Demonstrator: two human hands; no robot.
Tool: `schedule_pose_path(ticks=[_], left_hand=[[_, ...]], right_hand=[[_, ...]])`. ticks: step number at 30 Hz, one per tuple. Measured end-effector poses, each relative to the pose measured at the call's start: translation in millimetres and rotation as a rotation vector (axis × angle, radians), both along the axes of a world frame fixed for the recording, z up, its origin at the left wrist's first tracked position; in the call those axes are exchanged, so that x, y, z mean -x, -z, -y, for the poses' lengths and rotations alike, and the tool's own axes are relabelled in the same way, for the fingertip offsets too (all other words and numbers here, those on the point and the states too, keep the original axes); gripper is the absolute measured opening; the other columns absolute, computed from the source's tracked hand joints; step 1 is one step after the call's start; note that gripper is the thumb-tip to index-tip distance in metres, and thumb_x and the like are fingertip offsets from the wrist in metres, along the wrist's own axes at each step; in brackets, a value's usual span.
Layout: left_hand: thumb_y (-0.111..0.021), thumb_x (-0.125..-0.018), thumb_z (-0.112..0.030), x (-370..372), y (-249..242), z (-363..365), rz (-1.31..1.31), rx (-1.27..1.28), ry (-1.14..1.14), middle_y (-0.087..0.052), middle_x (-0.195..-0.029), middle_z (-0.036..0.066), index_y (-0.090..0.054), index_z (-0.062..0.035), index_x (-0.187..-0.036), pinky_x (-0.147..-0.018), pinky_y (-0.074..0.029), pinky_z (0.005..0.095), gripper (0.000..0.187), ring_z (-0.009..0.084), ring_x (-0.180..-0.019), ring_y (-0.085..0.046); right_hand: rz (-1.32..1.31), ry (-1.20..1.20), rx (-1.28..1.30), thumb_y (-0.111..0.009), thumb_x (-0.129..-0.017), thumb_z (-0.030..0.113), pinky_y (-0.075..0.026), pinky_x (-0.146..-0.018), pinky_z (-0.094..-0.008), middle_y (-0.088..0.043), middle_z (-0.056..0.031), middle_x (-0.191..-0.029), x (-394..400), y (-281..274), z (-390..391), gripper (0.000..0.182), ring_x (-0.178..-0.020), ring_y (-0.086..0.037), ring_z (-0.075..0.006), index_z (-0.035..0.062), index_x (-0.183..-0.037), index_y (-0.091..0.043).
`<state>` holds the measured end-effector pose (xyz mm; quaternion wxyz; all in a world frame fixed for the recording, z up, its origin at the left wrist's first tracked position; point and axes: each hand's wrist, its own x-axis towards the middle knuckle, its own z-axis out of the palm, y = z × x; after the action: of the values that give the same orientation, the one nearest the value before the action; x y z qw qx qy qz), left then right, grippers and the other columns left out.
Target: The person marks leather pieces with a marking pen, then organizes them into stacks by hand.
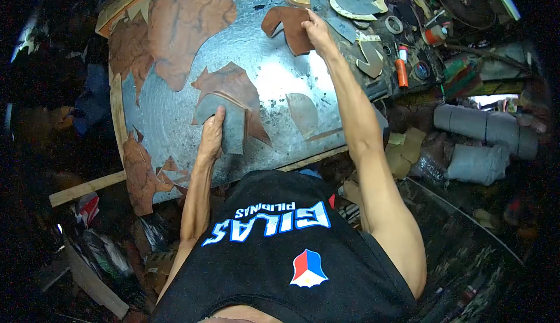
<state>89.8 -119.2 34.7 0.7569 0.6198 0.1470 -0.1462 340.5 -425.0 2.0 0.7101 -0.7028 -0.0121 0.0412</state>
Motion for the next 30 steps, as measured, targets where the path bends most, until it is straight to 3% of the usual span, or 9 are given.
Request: schedule_pose_path(ticks=[5, 7, 8, 11, 15, 17, 23, 27, 30], left_hand=[[-0.048, -0.098, -0.049, 13, -5, -8, -0.088, -0.054, -0.100, -0.065, -0.083, 0.005, -0.066, 0.0033, -0.096, -0.063, -0.048, 0.0250, 0.056, 0.0094, -0.070, -0.059], [-0.046, -0.099, -0.048, 19, 4, -14, -0.163, -0.024, -0.119, -0.063, -0.080, 0.003, -0.066, 0.0024, -0.093, -0.060, -0.046, 0.0249, 0.054, 0.0086, -0.067, -0.057], [-0.046, -0.099, -0.048, 23, 12, -16, -0.172, -0.025, -0.122, -0.063, -0.080, 0.003, -0.066, 0.0024, -0.093, -0.060, -0.046, 0.0249, 0.054, 0.0086, -0.067, -0.057], [-0.046, -0.098, -0.050, 29, 26, -21, -0.193, -0.051, -0.140, -0.067, -0.087, 0.008, -0.063, 0.0054, -0.105, -0.062, -0.052, 0.0259, 0.058, 0.0139, -0.069, -0.064], [-0.046, -0.098, -0.052, 30, 23, -19, -0.213, -0.034, -0.130, -0.067, -0.087, 0.008, -0.063, 0.0057, -0.105, -0.063, -0.052, 0.0256, 0.060, 0.0138, -0.070, -0.064], [-0.046, -0.097, -0.052, 29, 21, -17, -0.203, -0.022, -0.122, -0.066, -0.089, 0.009, -0.062, 0.0059, -0.106, -0.065, -0.052, 0.0258, 0.061, 0.0140, -0.073, -0.064], [-0.053, -0.096, -0.048, 28, 3, -11, -0.193, 0.078, -0.111, -0.064, -0.093, 0.009, -0.061, 0.0047, -0.106, -0.069, -0.051, 0.0273, 0.054, 0.0149, -0.079, -0.063], [-0.059, -0.094, -0.034, 24, -9, -8, -0.082, 0.144, -0.122, -0.063, -0.093, 0.006, -0.062, 0.0033, -0.103, -0.073, -0.049, 0.0269, 0.039, 0.0130, -0.082, -0.060], [-0.061, -0.093, -0.030, 16, 0, -14, -0.038, 0.104, -0.103, -0.062, -0.092, 0.004, -0.063, 0.0028, -0.102, -0.074, -0.046, 0.0259, 0.034, 0.0107, -0.084, -0.057]], right_hand=[[-0.225, -0.057, 0.026, -0.048, -0.085, 0.003, -0.047, -0.086, -0.0285, -0.062, -0.0096, -0.117, -39, 22, 2, 0.055, -0.099, -0.060, -0.0162, -0.0025, -0.139, -0.044], [0.008, 0.070, 0.512, -0.049, -0.083, 0.005, -0.046, -0.091, -0.0324, -0.060, -0.0141, -0.122, -42, 38, -7, 0.055, -0.106, -0.059, -0.0228, -0.0035, -0.137, -0.045], [-0.380, -0.004, 0.269, -0.051, -0.083, 0.007, -0.041, -0.100, -0.0368, -0.054, -0.0210, -0.133, -36, 17, -6, 0.059, -0.119, -0.054, -0.0312, -0.0045, -0.140, -0.041], [-0.118, 0.019, 0.409, -0.051, -0.082, 0.010, -0.040, -0.101, -0.0400, -0.053, -0.0249, -0.133, -64, 86, 9, 0.059, -0.123, -0.053, -0.0344, -0.0056, -0.138, -0.042], [-0.061, 0.090, 0.571, -0.050, -0.083, 0.013, -0.046, -0.093, -0.0343, -0.060, -0.0224, -0.124, -52, 60, -6, 0.055, -0.110, -0.060, -0.0302, -0.0060, -0.134, -0.047], [-0.164, 0.049, 1.015, -0.051, -0.083, 0.019, -0.046, -0.097, -0.0406, -0.057, -0.0289, -0.125, -51, 44, -15, 0.053, -0.115, -0.058, -0.0385, -0.0050, -0.130, -0.049], [-0.083, 0.118, 1.354, -0.054, -0.085, 0.025, -0.046, -0.094, -0.0480, -0.061, -0.0307, -0.115, -25, 7, -29, 0.053, -0.107, -0.059, -0.0445, -0.0041, -0.129, -0.051], [0.256, 0.225, 1.278, -0.050, -0.091, 0.025, -0.052, -0.083, -0.0423, -0.065, -0.0231, -0.108, 21, -25, -33, 0.040, -0.095, -0.066, -0.0341, -0.0031, -0.119, -0.059], [-0.055, 0.009, 0.221, -0.050, -0.097, 0.035, -0.050, -0.080, -0.0334, -0.063, -0.0154, -0.114, 109, -45, -69, 0.050, -0.091, -0.062, -0.0216, -0.0032, -0.130, -0.050]])
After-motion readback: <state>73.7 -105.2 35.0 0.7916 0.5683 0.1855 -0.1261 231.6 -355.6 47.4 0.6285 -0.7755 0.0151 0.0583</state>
